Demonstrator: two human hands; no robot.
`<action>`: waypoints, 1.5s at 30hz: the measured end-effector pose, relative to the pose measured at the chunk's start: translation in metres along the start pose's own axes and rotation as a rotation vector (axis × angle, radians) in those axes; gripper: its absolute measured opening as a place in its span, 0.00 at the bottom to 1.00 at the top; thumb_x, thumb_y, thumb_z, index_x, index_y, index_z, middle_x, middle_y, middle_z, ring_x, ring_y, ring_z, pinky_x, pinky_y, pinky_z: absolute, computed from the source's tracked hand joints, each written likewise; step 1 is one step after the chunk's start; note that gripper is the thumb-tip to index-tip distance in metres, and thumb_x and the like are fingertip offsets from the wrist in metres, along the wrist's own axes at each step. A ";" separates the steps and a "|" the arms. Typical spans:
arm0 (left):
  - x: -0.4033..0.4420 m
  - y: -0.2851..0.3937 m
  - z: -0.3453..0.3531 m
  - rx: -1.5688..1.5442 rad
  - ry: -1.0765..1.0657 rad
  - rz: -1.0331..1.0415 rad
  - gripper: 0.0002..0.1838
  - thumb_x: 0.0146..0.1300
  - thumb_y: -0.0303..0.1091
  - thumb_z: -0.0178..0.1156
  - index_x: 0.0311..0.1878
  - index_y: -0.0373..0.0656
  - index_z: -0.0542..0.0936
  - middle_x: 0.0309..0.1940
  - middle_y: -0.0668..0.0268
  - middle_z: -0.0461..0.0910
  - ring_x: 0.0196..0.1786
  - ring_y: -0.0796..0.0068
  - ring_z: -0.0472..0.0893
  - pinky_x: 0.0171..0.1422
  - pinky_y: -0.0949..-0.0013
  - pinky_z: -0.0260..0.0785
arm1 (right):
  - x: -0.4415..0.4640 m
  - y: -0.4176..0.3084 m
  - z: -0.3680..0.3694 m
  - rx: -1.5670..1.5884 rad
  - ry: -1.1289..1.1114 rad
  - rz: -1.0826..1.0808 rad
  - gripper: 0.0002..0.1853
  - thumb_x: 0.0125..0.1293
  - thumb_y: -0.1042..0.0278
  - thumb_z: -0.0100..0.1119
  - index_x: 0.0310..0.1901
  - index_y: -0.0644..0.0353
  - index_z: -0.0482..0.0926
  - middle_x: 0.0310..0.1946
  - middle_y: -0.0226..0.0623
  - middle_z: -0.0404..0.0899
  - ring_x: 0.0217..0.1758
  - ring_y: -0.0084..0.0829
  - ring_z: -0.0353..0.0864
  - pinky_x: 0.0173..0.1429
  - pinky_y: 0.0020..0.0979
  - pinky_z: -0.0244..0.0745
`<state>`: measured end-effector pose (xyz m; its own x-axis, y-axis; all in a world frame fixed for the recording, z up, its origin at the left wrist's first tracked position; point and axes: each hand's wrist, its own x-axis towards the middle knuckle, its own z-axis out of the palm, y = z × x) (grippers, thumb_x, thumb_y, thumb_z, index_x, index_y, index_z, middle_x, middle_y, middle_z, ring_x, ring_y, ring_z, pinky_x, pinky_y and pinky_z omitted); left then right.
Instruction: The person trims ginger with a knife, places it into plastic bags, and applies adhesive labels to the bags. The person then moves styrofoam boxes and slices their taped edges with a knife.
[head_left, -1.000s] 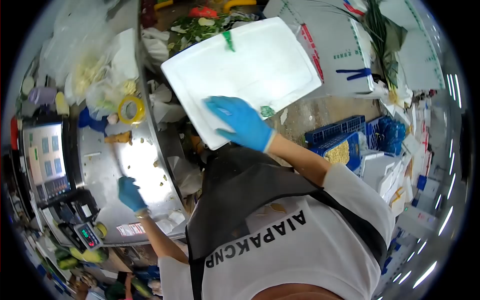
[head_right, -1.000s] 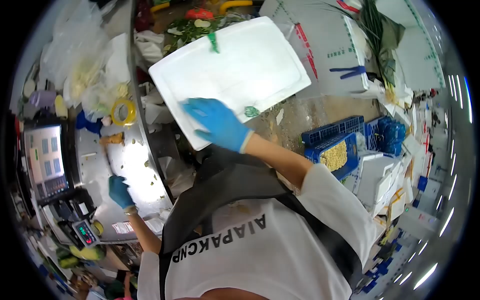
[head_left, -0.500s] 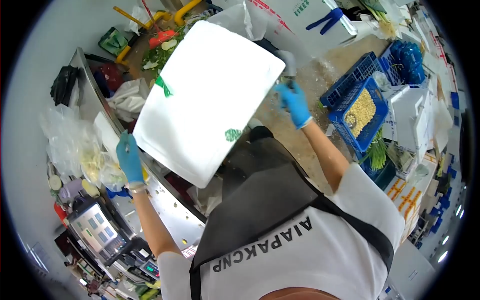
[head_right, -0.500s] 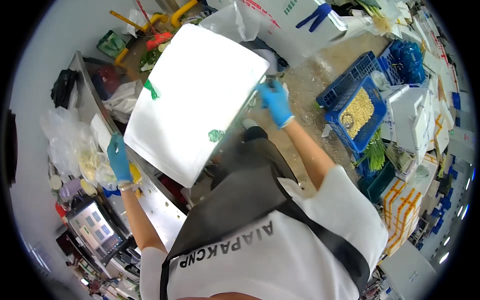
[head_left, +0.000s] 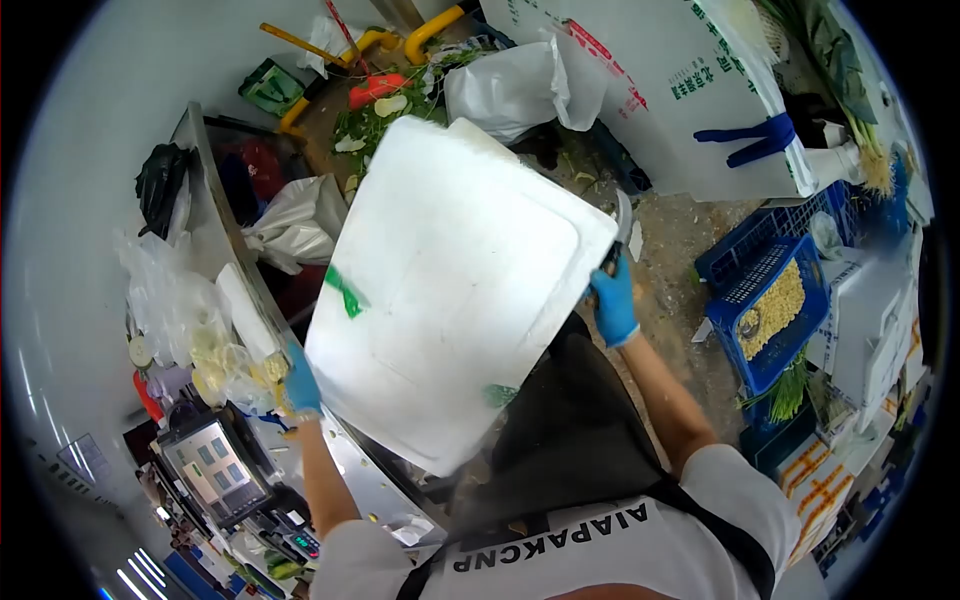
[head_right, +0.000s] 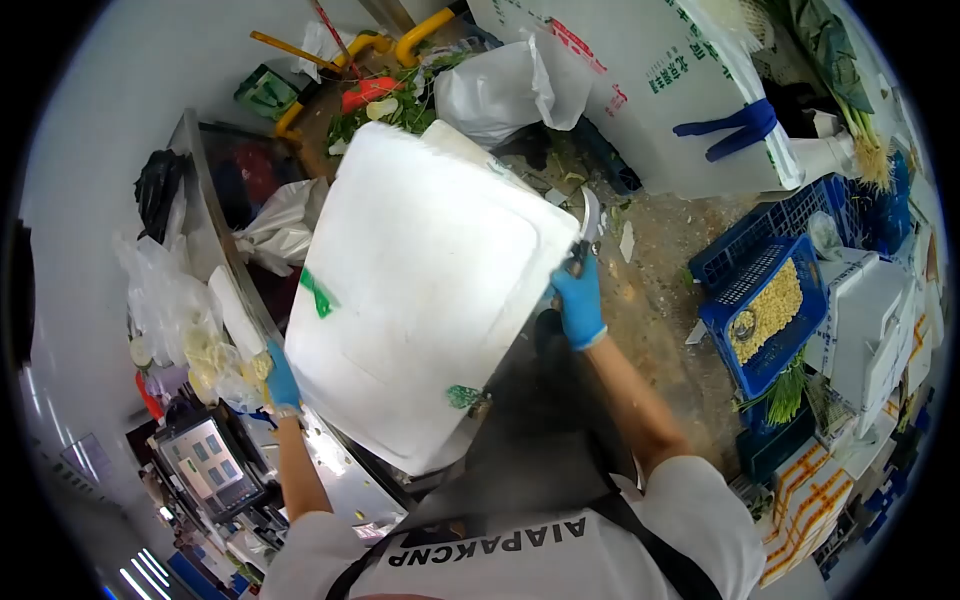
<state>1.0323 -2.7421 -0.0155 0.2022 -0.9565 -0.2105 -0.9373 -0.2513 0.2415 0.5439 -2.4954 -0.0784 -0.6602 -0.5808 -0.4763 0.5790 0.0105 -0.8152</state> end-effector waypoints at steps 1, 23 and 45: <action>-0.018 -0.009 0.001 -0.016 0.058 0.013 0.43 0.69 0.68 0.37 0.61 0.32 0.73 0.52 0.45 0.79 0.55 0.51 0.78 0.62 0.59 0.67 | 0.017 -0.006 0.007 -0.026 -0.041 -0.021 0.27 0.58 0.72 0.59 0.60 0.57 0.63 0.30 0.27 0.69 0.21 0.20 0.71 0.19 0.23 0.66; -0.247 -0.049 0.063 -0.529 -0.183 -0.457 0.29 0.73 0.57 0.48 0.45 0.34 0.77 0.30 0.75 0.67 0.34 0.80 0.64 0.40 0.73 0.63 | 0.192 -0.003 0.215 -0.359 -0.700 0.213 0.14 0.71 0.59 0.45 0.46 0.60 0.73 0.29 0.38 0.79 0.24 0.26 0.76 0.29 0.28 0.74; -0.258 -0.021 0.064 -0.721 -0.040 -0.449 0.30 0.71 0.55 0.52 0.54 0.31 0.78 0.44 0.70 0.76 0.45 0.78 0.72 0.56 0.75 0.65 | 0.029 -0.002 0.054 -1.032 -0.883 0.130 0.16 0.74 0.57 0.43 0.49 0.62 0.70 0.37 0.62 0.77 0.40 0.58 0.78 0.49 0.48 0.72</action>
<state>0.9815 -2.4810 -0.0269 0.4890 -0.7406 -0.4608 -0.3575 -0.6520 0.6686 0.5498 -2.5563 -0.0727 0.1196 -0.8473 -0.5175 -0.2617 0.4760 -0.8396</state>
